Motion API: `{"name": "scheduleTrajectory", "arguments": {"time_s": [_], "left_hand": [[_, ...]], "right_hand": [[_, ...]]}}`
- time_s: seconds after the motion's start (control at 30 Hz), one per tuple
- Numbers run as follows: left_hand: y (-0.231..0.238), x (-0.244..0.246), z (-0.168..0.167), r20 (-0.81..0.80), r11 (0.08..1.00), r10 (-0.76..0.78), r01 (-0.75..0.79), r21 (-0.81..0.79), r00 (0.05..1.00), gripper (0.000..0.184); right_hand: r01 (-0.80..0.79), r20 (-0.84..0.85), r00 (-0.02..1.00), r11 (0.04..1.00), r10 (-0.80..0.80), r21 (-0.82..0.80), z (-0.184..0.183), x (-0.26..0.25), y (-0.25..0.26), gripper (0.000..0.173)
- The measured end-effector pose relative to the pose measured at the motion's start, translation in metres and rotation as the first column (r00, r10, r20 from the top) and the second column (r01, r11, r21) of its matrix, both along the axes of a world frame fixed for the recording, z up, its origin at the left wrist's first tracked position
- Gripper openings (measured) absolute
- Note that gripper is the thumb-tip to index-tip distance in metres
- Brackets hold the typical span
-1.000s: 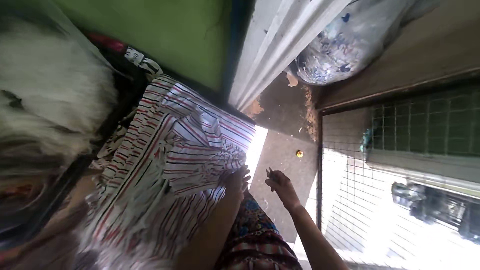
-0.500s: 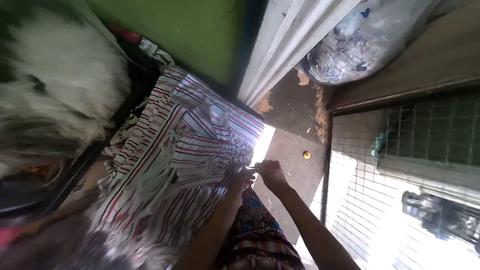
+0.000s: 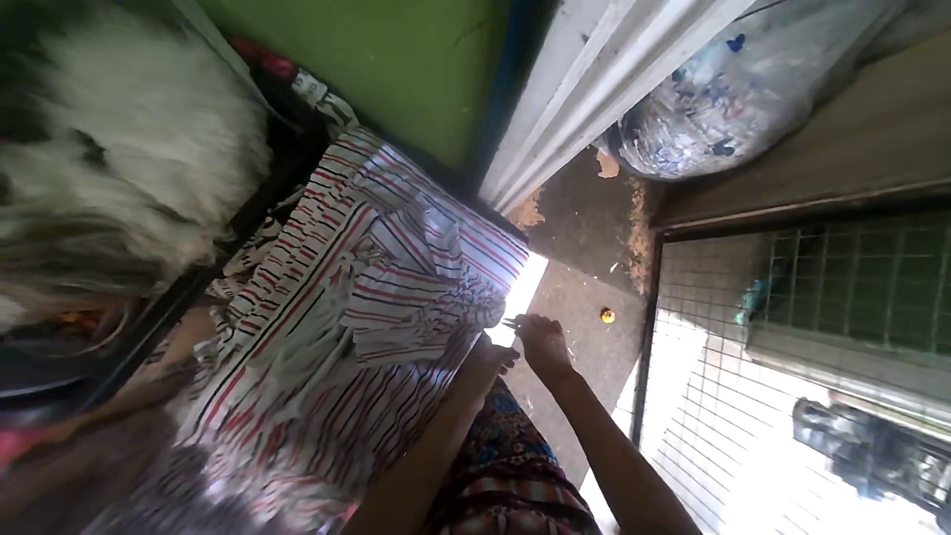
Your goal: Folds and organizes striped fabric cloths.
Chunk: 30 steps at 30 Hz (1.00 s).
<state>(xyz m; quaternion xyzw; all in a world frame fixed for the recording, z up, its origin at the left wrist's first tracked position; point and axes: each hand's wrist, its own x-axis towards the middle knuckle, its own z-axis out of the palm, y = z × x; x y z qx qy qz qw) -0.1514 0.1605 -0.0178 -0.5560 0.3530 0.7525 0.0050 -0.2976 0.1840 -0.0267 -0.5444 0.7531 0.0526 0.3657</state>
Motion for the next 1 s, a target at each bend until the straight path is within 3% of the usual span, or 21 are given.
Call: {"name": "scheduleTrajectory", "arguments": {"time_s": [0.03,0.1,0.17,0.23,0.3,0.37,0.43,0.53,0.6,0.67,0.77,0.9,1.0], "left_hand": [[0.007,0.003,-0.007,0.000,0.984,-0.154,0.153,-0.088,0.988,0.027],[0.023,0.010,-0.020,0.090,0.848,-0.478,0.486,-0.212,0.874,0.050],[0.038,0.019,-0.021,0.101,0.771,-0.599,0.606,-0.197,0.795,0.062],[0.047,0.034,-0.017,0.026,0.806,-0.552,0.541,-0.239,0.834,0.057],[0.055,0.065,-0.002,-0.088,0.843,-0.454,0.396,-0.364,0.887,0.040],[0.073,0.101,0.006,-0.104,0.857,-0.363,0.288,-0.427,0.926,0.033],[0.071,0.129,0.049,-0.015,0.952,-0.231,0.223,-0.208,0.973,0.035],[0.106,0.164,0.042,0.021,0.980,-0.029,0.033,-0.198,0.999,0.042],[0.113,0.175,0.049,0.046,0.994,0.098,-0.096,-0.051,0.994,0.041],[0.150,0.178,0.032,0.051,0.961,0.258,-0.250,-0.115,0.965,0.037],[0.206,0.168,-0.003,-0.031,0.871,0.451,-0.447,-0.203,0.892,0.042],[0.211,0.178,0.028,-0.082,0.865,0.461,-0.468,-0.181,0.884,0.042],[0.204,0.182,0.041,-0.042,0.831,0.553,-0.555,-0.033,0.832,0.035]], "right_hand": [[0.069,-0.004,0.998,0.996,-0.069,0.055,0.004,-0.004,-0.001,0.032],[0.193,0.005,0.981,0.980,-0.193,0.056,0.014,-0.013,0.003,0.033],[0.238,0.091,0.968,0.971,-0.236,-0.016,0.026,-0.016,0.007,0.032],[0.184,0.268,0.951,0.979,-0.155,-0.086,0.045,-0.003,0.003,0.034],[0.043,0.434,0.901,0.989,0.023,-0.143,0.065,0.031,-0.008,0.037],[-0.147,0.554,0.815,0.986,0.169,-0.084,0.088,0.085,-0.025,0.042],[-0.358,0.615,0.740,0.934,0.271,0.019,0.102,0.150,-0.041,0.043],[-0.538,0.735,0.601,0.839,0.313,0.082,0.095,0.246,-0.040,0.045],[-0.589,0.795,0.545,0.796,0.265,0.139,0.086,0.310,-0.029,0.042],[-0.593,0.784,0.587,0.766,0.199,0.249,0.078,0.364,-0.017,0.048],[-0.576,0.665,0.700,0.755,0.258,0.314,0.052,0.417,0.005,0.059],[-0.561,0.574,0.759,0.756,0.307,0.338,0.018,0.436,0.022,0.068],[-0.449,0.616,0.761,0.851,0.204,0.274,-0.005,0.439,0.035,0.074]]}}
